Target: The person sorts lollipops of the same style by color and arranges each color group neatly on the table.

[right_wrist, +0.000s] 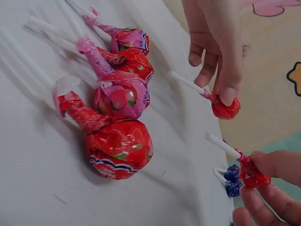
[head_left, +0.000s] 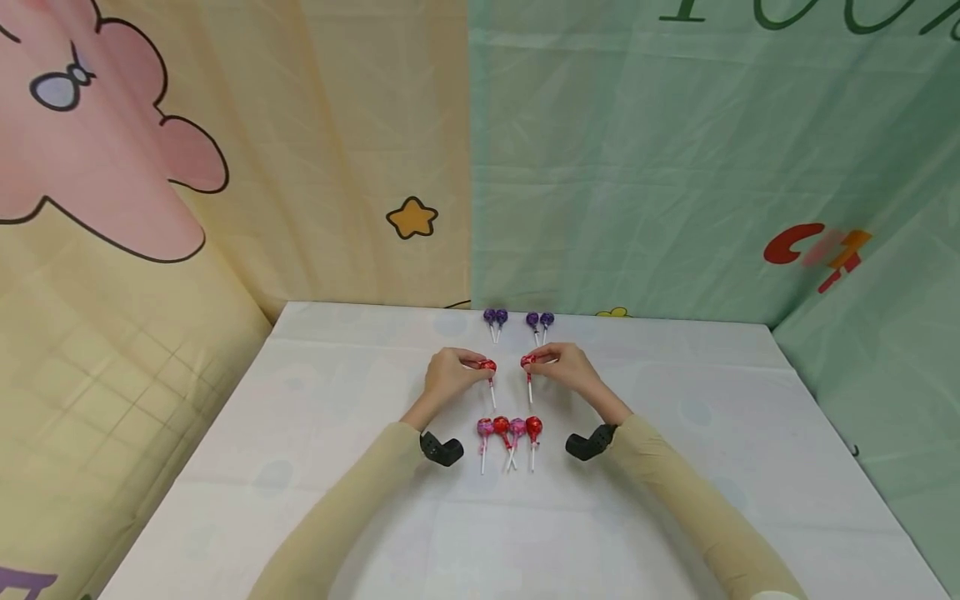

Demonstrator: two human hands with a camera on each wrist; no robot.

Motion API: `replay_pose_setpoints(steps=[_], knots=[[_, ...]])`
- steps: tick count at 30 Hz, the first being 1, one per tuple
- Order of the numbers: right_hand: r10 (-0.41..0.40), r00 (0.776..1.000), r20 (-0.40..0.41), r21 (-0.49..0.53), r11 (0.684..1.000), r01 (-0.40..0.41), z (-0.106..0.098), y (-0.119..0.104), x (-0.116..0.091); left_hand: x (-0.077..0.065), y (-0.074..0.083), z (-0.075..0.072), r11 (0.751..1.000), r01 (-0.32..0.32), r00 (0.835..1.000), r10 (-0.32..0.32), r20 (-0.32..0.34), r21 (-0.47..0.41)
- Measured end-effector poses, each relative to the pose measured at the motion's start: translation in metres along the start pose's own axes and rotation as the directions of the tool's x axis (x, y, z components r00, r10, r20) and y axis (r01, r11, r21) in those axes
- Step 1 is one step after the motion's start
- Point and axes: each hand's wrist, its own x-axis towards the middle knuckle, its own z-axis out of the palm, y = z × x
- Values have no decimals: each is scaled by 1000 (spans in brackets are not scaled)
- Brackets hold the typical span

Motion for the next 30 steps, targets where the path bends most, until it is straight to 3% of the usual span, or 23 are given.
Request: replay_pose_setpoints(steps=[14,23,30], knots=[[45,999,-19,8,999,-45,12,-11,48,36,6,2,997,45,998,-43,-37,61],[33,998,-48,-49,998,-35,21,-15,60,51,2,10,993,100,994,-96,-52,69],[18,996,-83,-124,992,-28,26,-16,62,54,-2,18,992,115,992,-113,-48,59]])
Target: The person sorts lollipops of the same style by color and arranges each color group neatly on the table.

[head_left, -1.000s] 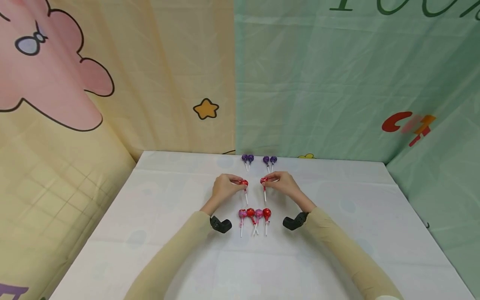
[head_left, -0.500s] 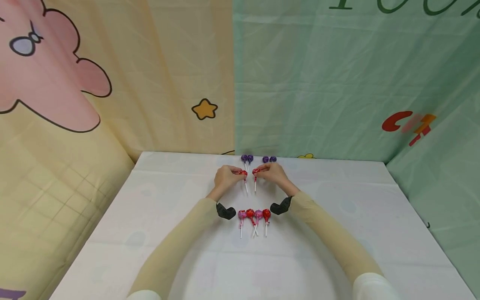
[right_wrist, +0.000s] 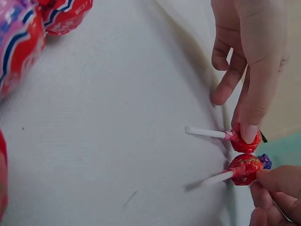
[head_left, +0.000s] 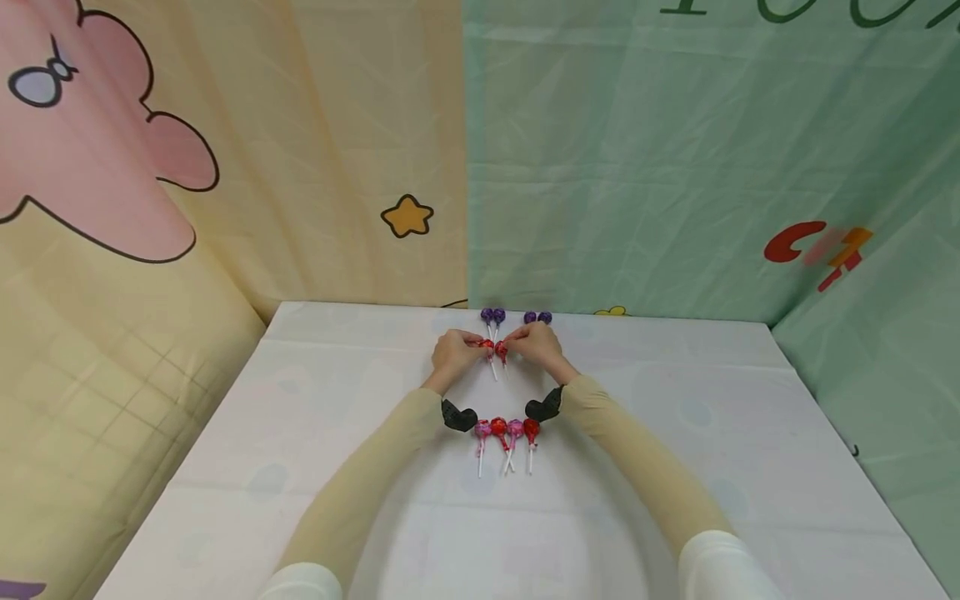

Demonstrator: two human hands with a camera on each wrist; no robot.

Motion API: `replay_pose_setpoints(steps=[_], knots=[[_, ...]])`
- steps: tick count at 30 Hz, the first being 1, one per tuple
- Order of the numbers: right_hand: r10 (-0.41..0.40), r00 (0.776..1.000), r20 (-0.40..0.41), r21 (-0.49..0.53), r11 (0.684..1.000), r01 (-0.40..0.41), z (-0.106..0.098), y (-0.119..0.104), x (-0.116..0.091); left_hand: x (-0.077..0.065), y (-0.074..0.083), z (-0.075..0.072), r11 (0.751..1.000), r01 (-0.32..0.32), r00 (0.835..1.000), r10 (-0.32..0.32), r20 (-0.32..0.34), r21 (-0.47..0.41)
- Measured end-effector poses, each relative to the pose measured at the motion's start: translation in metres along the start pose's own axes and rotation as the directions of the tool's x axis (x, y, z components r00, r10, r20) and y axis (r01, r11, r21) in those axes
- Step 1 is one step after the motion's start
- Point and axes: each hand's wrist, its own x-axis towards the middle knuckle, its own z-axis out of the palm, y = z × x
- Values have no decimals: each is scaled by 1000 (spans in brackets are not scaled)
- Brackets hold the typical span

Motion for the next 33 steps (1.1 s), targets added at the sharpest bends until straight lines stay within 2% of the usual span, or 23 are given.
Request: replay_pose_setpoints(steps=[6,10,16,24,33], knots=[[10,1000,6,-54,999,-10,1,-6,-1,-1,-2,2,1000,12,1000,-12,4,-1],[33,998,58,-23,999,-32,1,-7,-2,-1,-1,2,1000,9,1000,-9,11,8],[20,993,114,-7,1000,-19,4,-5,-1,-1,0,3,1000,10,1000,-10,12,15],[43,997,65,-58,998,-39,6,-4,0,-1,1,4,1000,20,1000,-20,8,17],[62,997,37,-37,997,-61,7,-2,-1,-2,-1,4,1000,25,1000,-25,16,9]])
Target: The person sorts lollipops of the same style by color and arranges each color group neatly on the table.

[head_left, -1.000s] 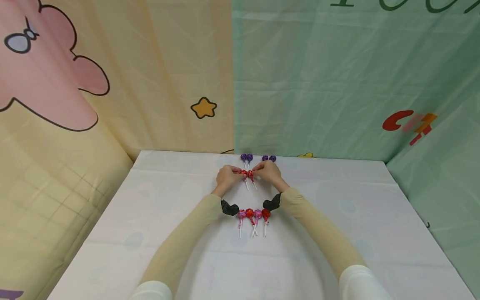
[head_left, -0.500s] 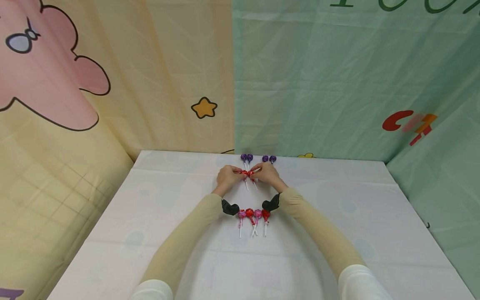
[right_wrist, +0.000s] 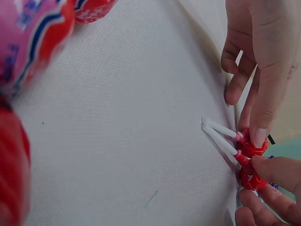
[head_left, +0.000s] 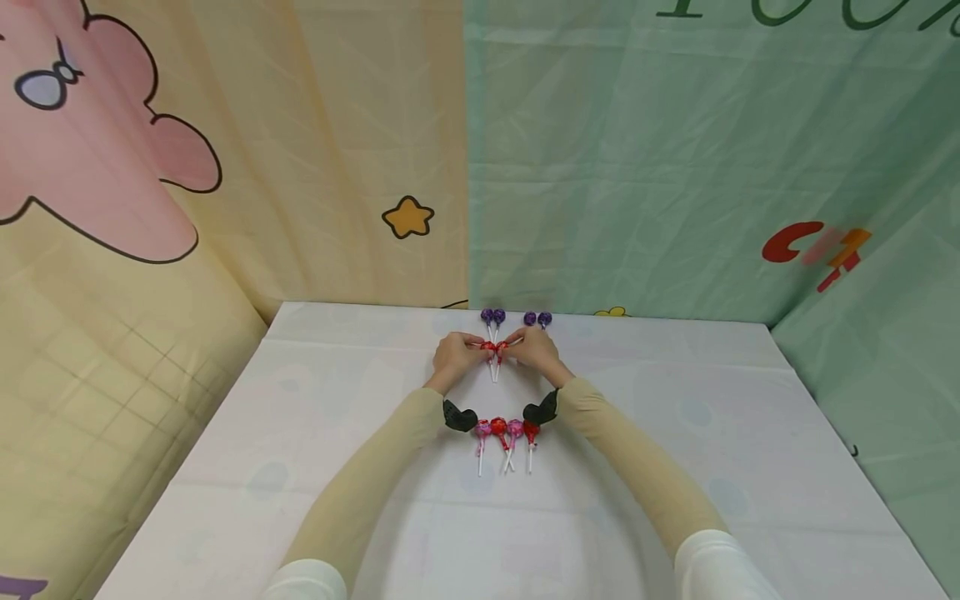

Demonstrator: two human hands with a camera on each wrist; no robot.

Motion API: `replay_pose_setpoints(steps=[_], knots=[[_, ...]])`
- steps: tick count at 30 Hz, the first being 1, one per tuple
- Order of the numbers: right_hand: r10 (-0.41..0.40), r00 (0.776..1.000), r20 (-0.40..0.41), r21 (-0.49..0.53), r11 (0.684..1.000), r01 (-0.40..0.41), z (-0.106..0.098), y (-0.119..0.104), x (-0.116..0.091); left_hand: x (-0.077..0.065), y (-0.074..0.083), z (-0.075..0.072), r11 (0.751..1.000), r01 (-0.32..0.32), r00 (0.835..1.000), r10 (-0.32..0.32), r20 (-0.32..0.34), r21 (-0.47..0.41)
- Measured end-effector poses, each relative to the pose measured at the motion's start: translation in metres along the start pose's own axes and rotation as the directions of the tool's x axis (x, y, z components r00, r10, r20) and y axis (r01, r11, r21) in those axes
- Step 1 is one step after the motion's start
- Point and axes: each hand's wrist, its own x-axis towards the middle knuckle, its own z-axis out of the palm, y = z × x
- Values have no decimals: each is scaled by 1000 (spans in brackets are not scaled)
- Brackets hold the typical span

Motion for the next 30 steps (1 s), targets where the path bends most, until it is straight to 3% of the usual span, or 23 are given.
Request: replay_pose_setpoints(steps=[11,19,30], knots=[[-2,1000,6,-3,1000,2,-3,1,-6,-5,-4,-6,1000,-26,1000,26,8,-9],[-30,1000,3,-8,1000,30,-12,10,-12,-13,-11,-19,999,-32,999,32,-9,-11],[-48,998,33,50,998,47,-27,22,-30,-27,-18,-30,998,-63,997,64,41,-29]])
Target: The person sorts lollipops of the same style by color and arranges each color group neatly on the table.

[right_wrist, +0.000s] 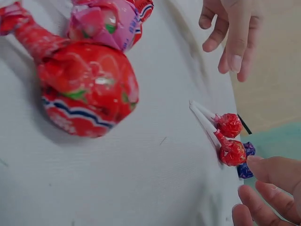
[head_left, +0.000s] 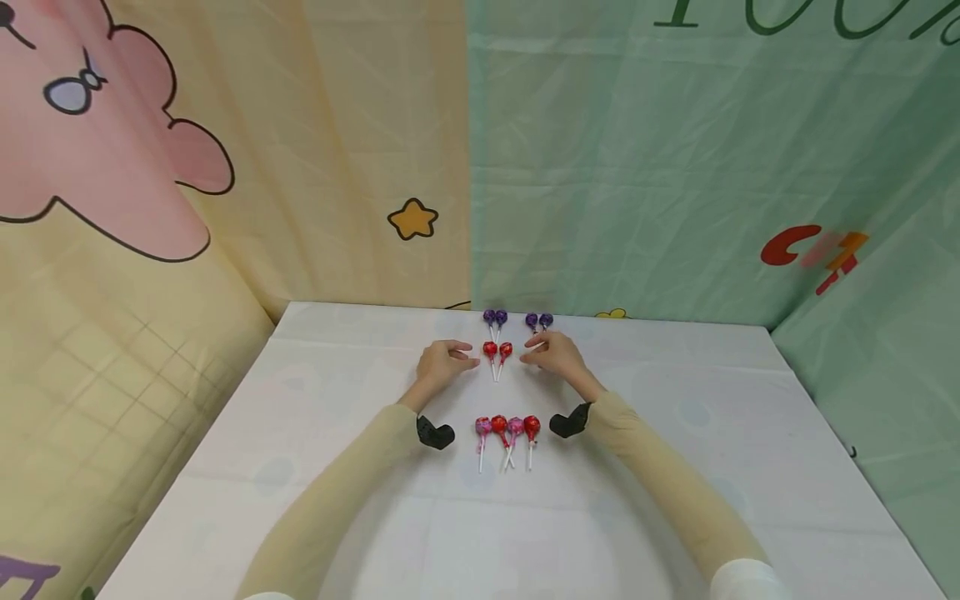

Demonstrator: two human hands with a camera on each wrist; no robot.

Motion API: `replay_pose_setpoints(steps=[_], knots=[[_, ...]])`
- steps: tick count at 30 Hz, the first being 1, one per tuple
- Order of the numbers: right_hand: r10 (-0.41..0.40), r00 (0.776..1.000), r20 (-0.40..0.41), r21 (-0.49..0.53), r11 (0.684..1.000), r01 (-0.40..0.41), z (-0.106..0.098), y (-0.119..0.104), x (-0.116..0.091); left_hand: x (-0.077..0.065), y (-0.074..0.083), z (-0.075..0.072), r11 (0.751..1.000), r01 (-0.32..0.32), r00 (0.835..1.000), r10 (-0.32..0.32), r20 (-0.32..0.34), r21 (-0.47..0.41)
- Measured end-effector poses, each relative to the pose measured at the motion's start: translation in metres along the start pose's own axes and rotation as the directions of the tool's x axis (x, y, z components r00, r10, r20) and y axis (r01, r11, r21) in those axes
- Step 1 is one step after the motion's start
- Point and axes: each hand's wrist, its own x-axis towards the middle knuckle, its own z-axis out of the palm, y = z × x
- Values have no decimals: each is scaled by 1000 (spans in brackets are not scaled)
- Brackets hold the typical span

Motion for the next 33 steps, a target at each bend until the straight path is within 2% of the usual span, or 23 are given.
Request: replay_pose_setpoints(steps=[12,23,28,33], knots=[[-25,1000,7,44,999,25,-3,18,-34,-38,0,6,995,-83,992,87,87,-57],[-69,997,26,55,996,67,5,22,-68,-64,3,15,983,-156,960,175,220,-101],[-75,996,42,66,995,72,8,25,-82,-72,4,16,978,-198,944,208,256,-65],[-105,991,81,81,992,98,10,29,-93,-78,1,17,978,-207,934,209,289,-38]])
